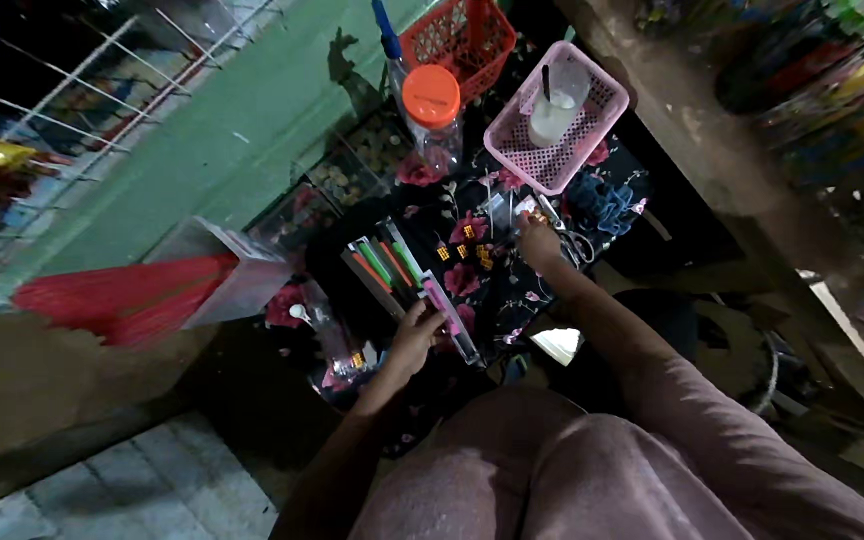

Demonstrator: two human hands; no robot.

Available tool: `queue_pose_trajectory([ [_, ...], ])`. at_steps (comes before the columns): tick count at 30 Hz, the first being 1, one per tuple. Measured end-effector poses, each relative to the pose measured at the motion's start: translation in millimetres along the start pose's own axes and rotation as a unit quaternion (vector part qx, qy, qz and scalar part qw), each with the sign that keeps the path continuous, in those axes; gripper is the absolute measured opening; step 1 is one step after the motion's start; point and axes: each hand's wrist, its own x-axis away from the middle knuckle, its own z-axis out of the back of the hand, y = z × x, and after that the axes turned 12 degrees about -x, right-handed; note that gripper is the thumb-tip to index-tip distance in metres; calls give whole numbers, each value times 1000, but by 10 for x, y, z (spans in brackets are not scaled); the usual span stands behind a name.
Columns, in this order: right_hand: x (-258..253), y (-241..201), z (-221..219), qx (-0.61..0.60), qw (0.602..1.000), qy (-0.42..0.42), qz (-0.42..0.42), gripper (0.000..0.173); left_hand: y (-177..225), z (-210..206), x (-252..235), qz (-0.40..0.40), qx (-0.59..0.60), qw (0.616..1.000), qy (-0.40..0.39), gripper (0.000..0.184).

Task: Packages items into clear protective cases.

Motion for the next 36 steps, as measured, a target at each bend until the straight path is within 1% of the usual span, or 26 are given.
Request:
queue_pose_trajectory([
  [3,-173,23,-145,-22,999,-7,-24,43,-12,-36,65,2,14,1000,-16,34],
  [7,-225,161,-308,-51,999,10,10,41,-119,2,145,10,32,999,-9,37],
  [11,-209,188,-353,-43,997,21,52,38,-193,-16,186,26,39,999,7,36],
  [16,-292,121,-374,-25,999,7,42,33,-218,-62,202,40,65,997,23,34],
  [20,-288,67,-373,-22,999,-12,47,33,-293,-38,223,43,43,998,27,34],
  [22,-249,35,-361,-47,997,1,53,31,-306,-32,252,50,37,998,30,36],
  [24,-238,3,-370,-85,994,38,65,29,-326,-24,271,58,39,997,45,37],
  [27,-234,-160,-296,-141,985,60,74,28,-340,-16,320,54,-10,997,57,39],
  [29,-320,-250,-249,-153,985,52,58,28,-373,-12,333,33,-33,998,50,38],
  [32,-564,-313,-261,-158,986,53,23,30,-421,1,343,-5,10,1000,25,38],
  [36,-728,-327,-313,-147,987,62,-14,39,-459,23,341,9,-4,1000,25,30],
])
